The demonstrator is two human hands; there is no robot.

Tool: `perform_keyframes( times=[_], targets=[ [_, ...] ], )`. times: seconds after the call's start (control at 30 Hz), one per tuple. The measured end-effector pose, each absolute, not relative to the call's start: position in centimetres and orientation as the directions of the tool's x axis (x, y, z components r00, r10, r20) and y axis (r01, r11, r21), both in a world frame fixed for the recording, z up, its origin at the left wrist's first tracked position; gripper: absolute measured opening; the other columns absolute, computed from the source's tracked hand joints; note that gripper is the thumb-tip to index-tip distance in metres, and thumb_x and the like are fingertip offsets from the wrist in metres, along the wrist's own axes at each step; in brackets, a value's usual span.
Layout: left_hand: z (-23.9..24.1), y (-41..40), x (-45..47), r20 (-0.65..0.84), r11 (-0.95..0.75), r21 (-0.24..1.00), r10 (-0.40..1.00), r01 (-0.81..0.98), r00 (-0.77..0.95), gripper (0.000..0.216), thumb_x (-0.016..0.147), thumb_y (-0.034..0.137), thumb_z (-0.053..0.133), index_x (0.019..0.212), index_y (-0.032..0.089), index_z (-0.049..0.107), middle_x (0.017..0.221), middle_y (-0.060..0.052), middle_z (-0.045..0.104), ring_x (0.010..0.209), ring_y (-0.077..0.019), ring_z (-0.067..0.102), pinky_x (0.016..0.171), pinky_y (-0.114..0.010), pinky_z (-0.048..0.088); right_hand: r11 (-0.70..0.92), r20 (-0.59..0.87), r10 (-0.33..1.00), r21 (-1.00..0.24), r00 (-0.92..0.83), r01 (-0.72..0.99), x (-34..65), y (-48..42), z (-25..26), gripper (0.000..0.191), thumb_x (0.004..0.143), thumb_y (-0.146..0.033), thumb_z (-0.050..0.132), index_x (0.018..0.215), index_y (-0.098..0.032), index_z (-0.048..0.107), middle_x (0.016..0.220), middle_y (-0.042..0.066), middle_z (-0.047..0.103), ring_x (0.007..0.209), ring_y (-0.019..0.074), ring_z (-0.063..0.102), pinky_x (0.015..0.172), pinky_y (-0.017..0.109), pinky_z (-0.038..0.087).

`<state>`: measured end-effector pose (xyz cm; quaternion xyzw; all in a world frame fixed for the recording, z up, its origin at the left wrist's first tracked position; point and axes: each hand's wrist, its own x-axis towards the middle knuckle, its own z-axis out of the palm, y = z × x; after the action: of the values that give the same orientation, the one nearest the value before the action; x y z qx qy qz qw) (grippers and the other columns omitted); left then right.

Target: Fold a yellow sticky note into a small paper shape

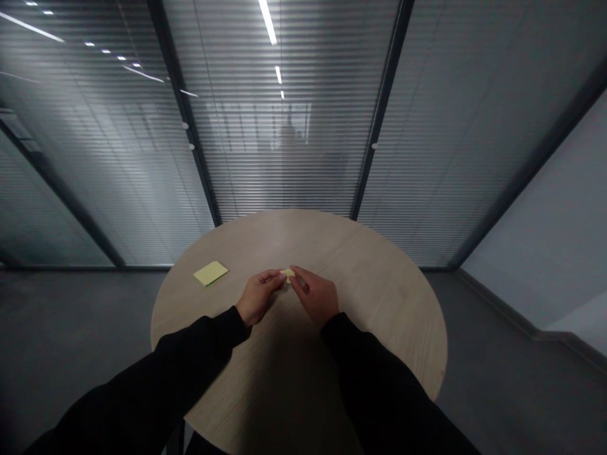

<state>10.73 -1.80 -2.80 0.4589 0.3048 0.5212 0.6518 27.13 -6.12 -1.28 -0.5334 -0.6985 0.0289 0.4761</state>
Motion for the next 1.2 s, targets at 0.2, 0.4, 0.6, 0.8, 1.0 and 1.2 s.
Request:
perform_keyframes(
  times=[0.2, 0.4, 0.6, 0.8, 1.0, 1.2],
  targets=[
    [-3.1, -1.6, 10.8, 0.102, 0.014, 0.925, 0.953, -0.379, 0.284, 0.041, 0.071, 0.040, 0.086, 0.100, 0.012, 0.078, 0.081, -0.005, 0.070, 0.071, -0.0104, 0.056, 0.073, -0.025, 0.043, 0.483, 0.683, 0.730, -0.486, -0.028, 0.729, 27.0, -6.2, -1.1, 0.024, 0.098, -0.038, 0.057, 0.108, -0.024, 0.074, 0.103, 0.007, 0.077, 0.078, 0.0208, 0.070, 0.076, 0.033, 0.053],
    [-2.8, -1.9, 10.8, 0.090, 0.036, 0.931, 0.942, -0.362, 0.324, 0.041, 0.074, 0.042, 0.083, 0.101, 0.012, 0.079, 0.077, -0.004, 0.068, 0.069, -0.0102, 0.052, 0.072, -0.025, 0.042, 0.486, 0.672, 0.738, -0.467, -0.061, 0.739, 26.9, -6.2, -0.7, 0.017, 0.096, -0.032, 0.058, 0.095, -0.023, 0.072, 0.088, 0.004, 0.073, 0.066, 0.0170, 0.063, 0.066, 0.030, 0.049],
    [-2.5, -2.1, 10.8, 0.083, 0.064, 0.916, 0.936, -0.395, 0.343, 0.036, 0.076, 0.041, 0.081, 0.096, 0.012, 0.079, 0.071, -0.002, 0.064, 0.067, -0.0096, 0.051, 0.071, -0.025, 0.041, 0.592, 0.704, 0.670, -0.313, -0.237, 0.742, 27.7, -6.1, -0.7, 0.023, 0.102, -0.028, 0.049, 0.103, -0.023, 0.072, 0.099, 0.007, 0.073, 0.092, 0.0200, 0.069, 0.082, 0.030, 0.051],
    [-2.4, -2.2, 10.9, 0.071, 0.099, 0.905, 0.924, -0.414, 0.375, 0.037, 0.075, 0.043, 0.082, 0.093, 0.011, 0.078, 0.074, -0.003, 0.064, 0.069, -0.0099, 0.052, 0.072, -0.026, 0.041, 0.596, 0.672, 0.664, -0.211, -0.327, 0.775, 28.6, -6.0, -0.6, 0.024, 0.101, -0.028, 0.051, 0.107, -0.023, 0.074, 0.103, 0.009, 0.074, 0.094, 0.0205, 0.069, 0.081, 0.030, 0.053],
    [-2.4, -2.2, 10.9, 0.056, 0.112, 0.900, 0.930, -0.422, 0.364, 0.038, 0.073, 0.042, 0.083, 0.093, 0.010, 0.078, 0.073, -0.003, 0.064, 0.069, -0.0097, 0.053, 0.071, -0.026, 0.042, 0.613, 0.675, 0.620, -0.099, -0.399, 0.784, 28.8, -5.9, -0.8, 0.026, 0.101, -0.026, 0.049, 0.111, -0.022, 0.073, 0.104, 0.009, 0.074, 0.093, 0.0214, 0.069, 0.081, 0.031, 0.053],
    [-2.3, -2.3, 10.8, 0.063, 0.094, 0.909, 0.932, -0.406, 0.356, 0.038, 0.072, 0.042, 0.084, 0.090, 0.010, 0.078, 0.071, -0.003, 0.064, 0.068, -0.0103, 0.054, 0.071, -0.026, 0.043, 0.624, 0.669, 0.633, -0.143, -0.390, 0.768, 28.8, -5.9, -0.8, 0.025, 0.100, -0.025, 0.051, 0.111, -0.023, 0.073, 0.104, 0.009, 0.074, 0.093, 0.0212, 0.069, 0.082, 0.031, 0.054]
  ],
)
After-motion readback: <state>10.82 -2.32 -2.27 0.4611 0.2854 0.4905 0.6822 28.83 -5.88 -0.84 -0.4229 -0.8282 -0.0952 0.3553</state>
